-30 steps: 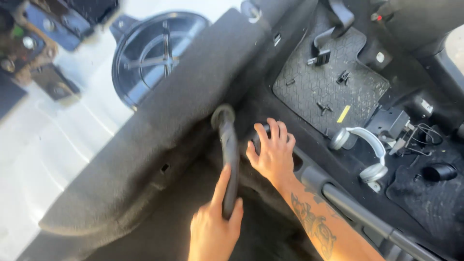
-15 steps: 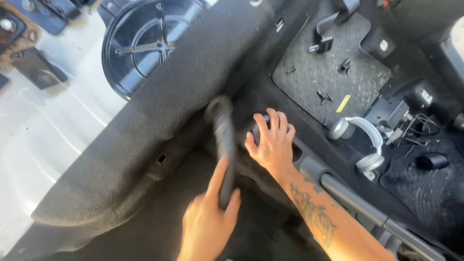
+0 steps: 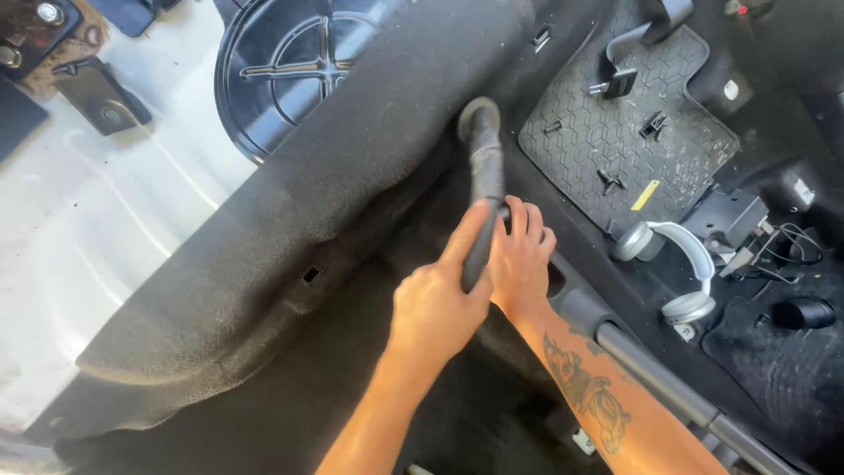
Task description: The person scrubs the car's floor carpet with a blue brush, then moves outside to empty a vacuum cleaner's dust container. They return to the car and use a vacuum hose to clean the floor carpet and the side paneling.
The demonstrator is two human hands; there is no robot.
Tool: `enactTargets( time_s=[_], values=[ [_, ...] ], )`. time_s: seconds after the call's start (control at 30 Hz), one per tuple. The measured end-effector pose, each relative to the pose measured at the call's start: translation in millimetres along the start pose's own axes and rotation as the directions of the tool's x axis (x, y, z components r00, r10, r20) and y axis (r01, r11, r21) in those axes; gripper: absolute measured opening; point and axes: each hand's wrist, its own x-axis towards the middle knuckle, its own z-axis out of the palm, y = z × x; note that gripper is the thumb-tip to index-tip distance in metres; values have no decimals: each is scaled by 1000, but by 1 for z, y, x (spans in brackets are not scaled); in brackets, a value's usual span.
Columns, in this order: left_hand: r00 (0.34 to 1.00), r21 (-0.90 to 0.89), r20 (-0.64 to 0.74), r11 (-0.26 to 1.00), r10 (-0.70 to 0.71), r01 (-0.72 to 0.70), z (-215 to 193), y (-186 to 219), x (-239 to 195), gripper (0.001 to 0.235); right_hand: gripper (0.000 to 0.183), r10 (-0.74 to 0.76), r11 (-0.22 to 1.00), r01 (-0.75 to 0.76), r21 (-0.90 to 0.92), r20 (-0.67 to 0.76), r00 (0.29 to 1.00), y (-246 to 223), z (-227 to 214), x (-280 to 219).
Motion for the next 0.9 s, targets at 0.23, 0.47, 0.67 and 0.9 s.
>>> enactTargets(
  time_s=[0.23, 0.47, 0.67, 0.9],
  values=[
    [952, 224, -258, 969, 167, -109, 35, -62, -60, 71, 54, 7, 983, -16, 183, 51, 999, -2, -27, 4],
    [813, 492, -407, 850, 415, -188, 45, -32, -26, 81, 42, -8, 994, -11, 106, 178, 984, -1, -19, -13],
    [994, -514, -105, 857, -4, -51, 20, -3, -28, 78, 52, 14, 991, -26, 129, 100, 995, -6, -22, -4],
    [985, -216, -153, 975, -84, 49, 30, -54, -66, 77, 55, 8, 992, -19, 125, 87, 996, -1, -20, 3]
  ],
)
